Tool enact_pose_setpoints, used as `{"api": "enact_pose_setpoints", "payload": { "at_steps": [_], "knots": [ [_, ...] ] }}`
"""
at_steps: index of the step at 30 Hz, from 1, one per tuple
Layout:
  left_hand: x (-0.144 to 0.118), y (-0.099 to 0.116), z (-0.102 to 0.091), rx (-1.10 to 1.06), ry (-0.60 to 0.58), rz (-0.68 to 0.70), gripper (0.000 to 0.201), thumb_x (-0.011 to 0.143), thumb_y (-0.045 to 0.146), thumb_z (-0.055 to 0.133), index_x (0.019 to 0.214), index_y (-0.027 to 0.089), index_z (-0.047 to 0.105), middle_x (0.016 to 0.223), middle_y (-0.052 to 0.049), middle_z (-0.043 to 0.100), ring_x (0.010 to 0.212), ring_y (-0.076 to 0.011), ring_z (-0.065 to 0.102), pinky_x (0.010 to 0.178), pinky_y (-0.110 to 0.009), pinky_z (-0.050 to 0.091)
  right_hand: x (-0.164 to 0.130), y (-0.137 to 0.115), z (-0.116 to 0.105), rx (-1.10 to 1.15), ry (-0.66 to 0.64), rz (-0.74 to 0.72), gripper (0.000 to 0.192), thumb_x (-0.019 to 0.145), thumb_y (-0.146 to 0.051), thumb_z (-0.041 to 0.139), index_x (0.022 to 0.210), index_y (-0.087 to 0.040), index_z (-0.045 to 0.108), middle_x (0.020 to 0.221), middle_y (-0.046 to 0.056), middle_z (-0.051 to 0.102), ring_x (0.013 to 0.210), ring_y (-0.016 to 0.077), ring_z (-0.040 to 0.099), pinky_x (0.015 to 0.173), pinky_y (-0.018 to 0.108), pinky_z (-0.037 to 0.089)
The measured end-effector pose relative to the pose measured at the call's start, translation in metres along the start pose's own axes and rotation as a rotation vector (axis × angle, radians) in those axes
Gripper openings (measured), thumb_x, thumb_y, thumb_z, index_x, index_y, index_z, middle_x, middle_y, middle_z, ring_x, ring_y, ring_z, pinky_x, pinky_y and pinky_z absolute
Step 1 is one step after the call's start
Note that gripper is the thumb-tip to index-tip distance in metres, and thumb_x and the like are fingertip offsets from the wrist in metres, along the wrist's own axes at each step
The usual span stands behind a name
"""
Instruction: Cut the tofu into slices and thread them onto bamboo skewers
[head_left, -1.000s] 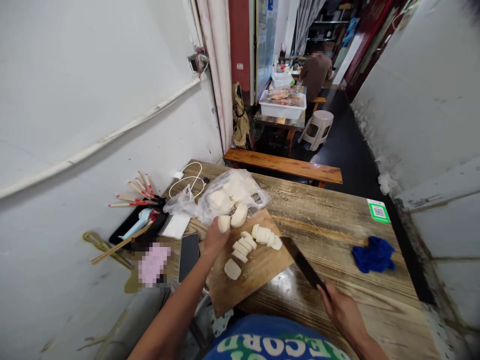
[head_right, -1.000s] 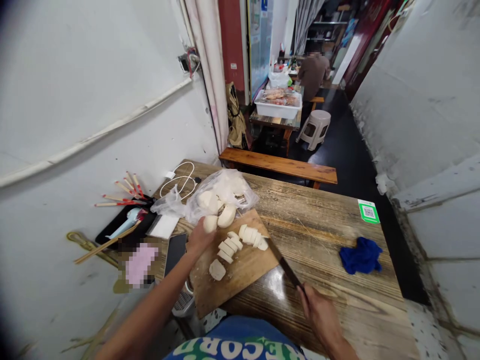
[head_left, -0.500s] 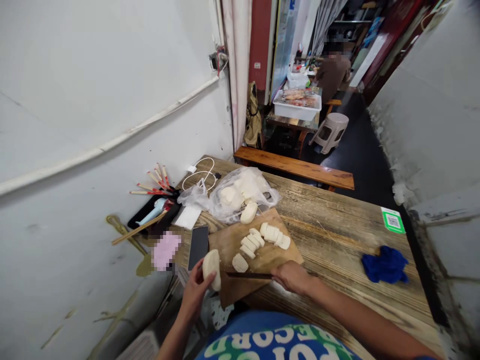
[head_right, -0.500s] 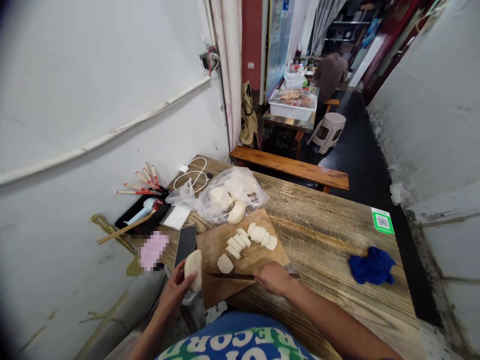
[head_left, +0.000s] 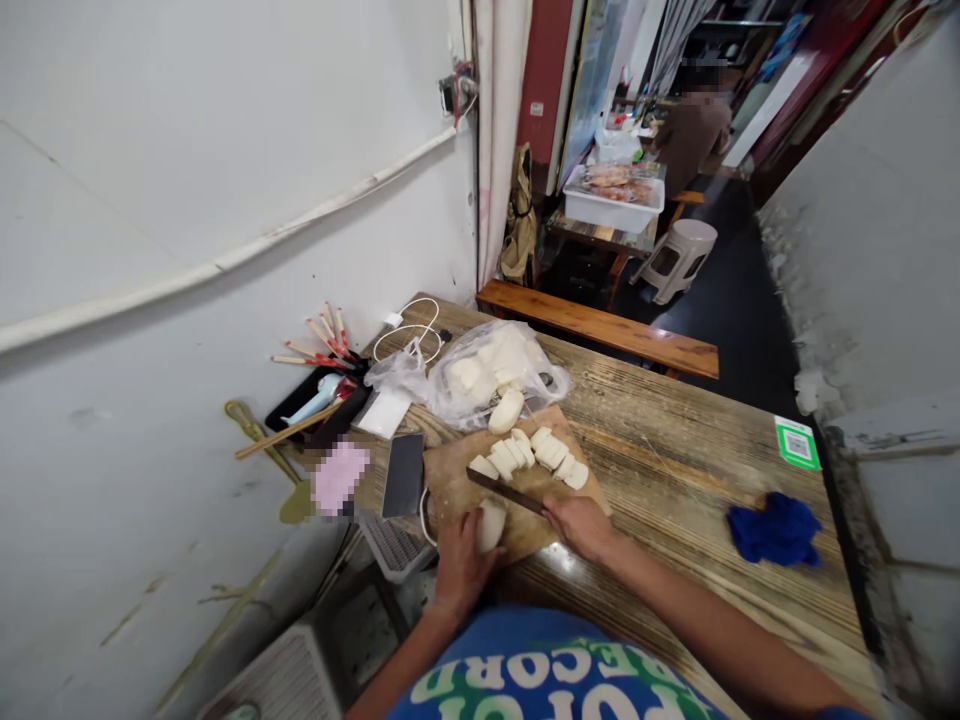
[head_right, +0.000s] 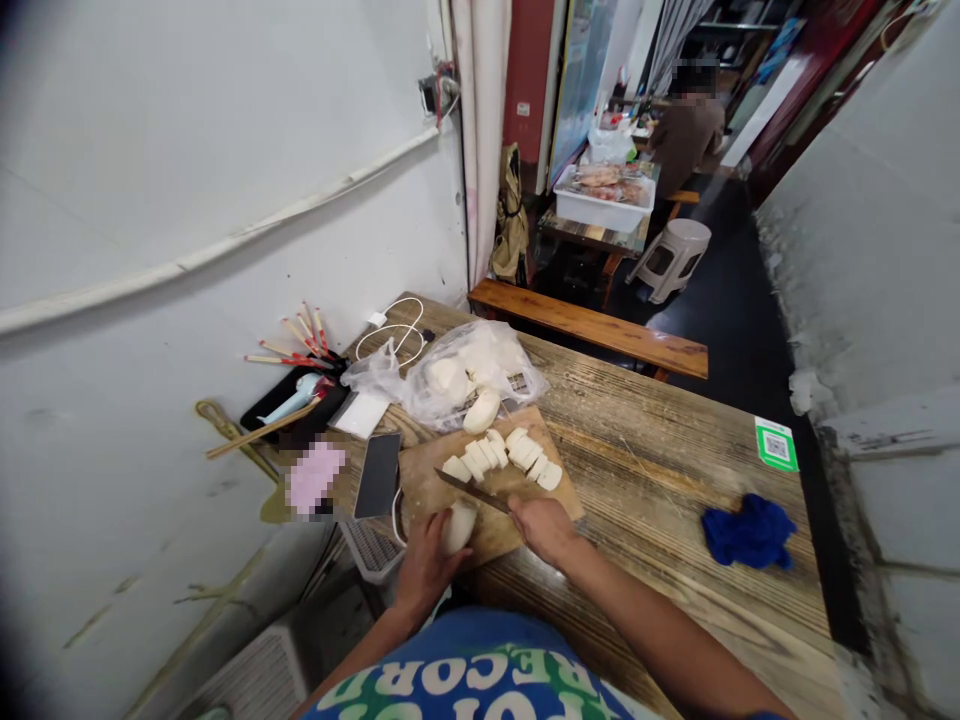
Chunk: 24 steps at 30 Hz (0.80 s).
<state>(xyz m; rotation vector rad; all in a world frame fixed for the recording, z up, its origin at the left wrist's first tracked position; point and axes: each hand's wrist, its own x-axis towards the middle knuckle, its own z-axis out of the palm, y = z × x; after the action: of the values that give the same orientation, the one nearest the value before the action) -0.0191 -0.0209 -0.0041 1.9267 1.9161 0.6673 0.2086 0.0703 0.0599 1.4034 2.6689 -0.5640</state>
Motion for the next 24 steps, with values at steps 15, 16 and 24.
{"api": "enact_pose_setpoints", "payload": {
  "at_steps": [15, 16, 24],
  "knots": [
    [0.020, -0.008, -0.009, 0.181, -0.336, 0.317, 0.043, 0.077, 0.008, 0.044, 0.119, 0.018, 0.051, 0.123, -0.012, 0.052, 0.120, -0.0266, 0.043, 0.095, -0.042, 0.042, -0.064, -0.016, -0.037, -0.208, -0.256, 0.026, 0.031, 0.074, -0.001, 0.046, 0.096, -0.020, 0.057, 0.074, 0.004, 0.065, 0.057, 0.0190, 0.063, 0.043, 0.023, 0.032],
    [0.023, -0.003, -0.010, 0.206, -0.347, 0.315, 0.040, 0.078, 0.008, 0.043, 0.114, 0.018, 0.054, 0.119, -0.012, 0.055, 0.117, -0.0271, 0.045, 0.093, -0.041, 0.044, -0.064, -0.017, -0.038, -0.212, -0.270, 0.024, 0.031, 0.074, -0.001, 0.046, 0.096, -0.020, 0.057, 0.074, 0.005, 0.065, 0.058, 0.0197, 0.064, 0.043, 0.023, 0.033],
    [0.034, 0.019, -0.020, 0.396, -0.555, 0.248, 0.035, 0.082, 0.006, 0.035, 0.110, 0.013, 0.055, 0.111, -0.013, 0.055, 0.105, -0.0243, 0.052, 0.079, -0.036, 0.051, -0.057, -0.016, -0.045, -0.191, -0.342, 0.030, 0.033, 0.072, 0.000, 0.044, 0.094, -0.020, 0.058, 0.075, 0.006, 0.065, 0.058, 0.0227, 0.064, 0.043, 0.025, 0.038]
  ]
}}
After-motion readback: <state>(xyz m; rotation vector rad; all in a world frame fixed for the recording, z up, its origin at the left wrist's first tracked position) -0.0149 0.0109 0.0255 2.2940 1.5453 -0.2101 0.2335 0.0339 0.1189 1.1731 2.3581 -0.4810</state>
